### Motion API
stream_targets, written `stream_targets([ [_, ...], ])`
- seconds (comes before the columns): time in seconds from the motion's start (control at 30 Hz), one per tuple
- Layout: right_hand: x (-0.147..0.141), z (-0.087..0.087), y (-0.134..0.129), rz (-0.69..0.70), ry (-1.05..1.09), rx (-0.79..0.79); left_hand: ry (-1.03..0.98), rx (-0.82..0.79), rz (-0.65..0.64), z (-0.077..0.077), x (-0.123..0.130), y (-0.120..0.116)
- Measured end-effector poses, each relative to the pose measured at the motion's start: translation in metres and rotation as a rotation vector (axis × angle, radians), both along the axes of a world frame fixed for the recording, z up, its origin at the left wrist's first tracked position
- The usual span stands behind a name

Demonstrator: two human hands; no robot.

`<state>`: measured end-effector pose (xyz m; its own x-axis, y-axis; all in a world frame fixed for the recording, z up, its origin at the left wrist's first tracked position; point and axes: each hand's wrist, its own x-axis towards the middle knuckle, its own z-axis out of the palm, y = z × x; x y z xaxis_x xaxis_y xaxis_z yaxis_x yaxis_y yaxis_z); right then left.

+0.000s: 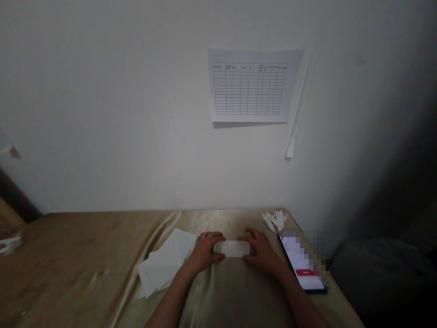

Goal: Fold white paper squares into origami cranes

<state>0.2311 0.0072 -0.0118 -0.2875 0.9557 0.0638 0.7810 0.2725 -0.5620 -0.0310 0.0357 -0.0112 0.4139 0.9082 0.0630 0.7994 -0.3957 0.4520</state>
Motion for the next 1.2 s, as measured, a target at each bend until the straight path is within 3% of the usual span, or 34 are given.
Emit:
stream_targets([
  [0.4, 0.001, -0.006, 0.001, 0.109, 0.085, 0.103, -0.029, 0.075, -0.020, -0.011, 0.001, 0.003],
  [0.83, -0.002, -0.006, -0.001, 0.145, 0.171, 0.146, -0.038, 0.078, 0.005, -0.008, 0.004, 0.002],
  [1.2, -0.010, -0.016, 0.006, 0.161, 0.144, 0.224, 0.085, 0.052, 0.045, 0.001, 0.018, -0.013],
])
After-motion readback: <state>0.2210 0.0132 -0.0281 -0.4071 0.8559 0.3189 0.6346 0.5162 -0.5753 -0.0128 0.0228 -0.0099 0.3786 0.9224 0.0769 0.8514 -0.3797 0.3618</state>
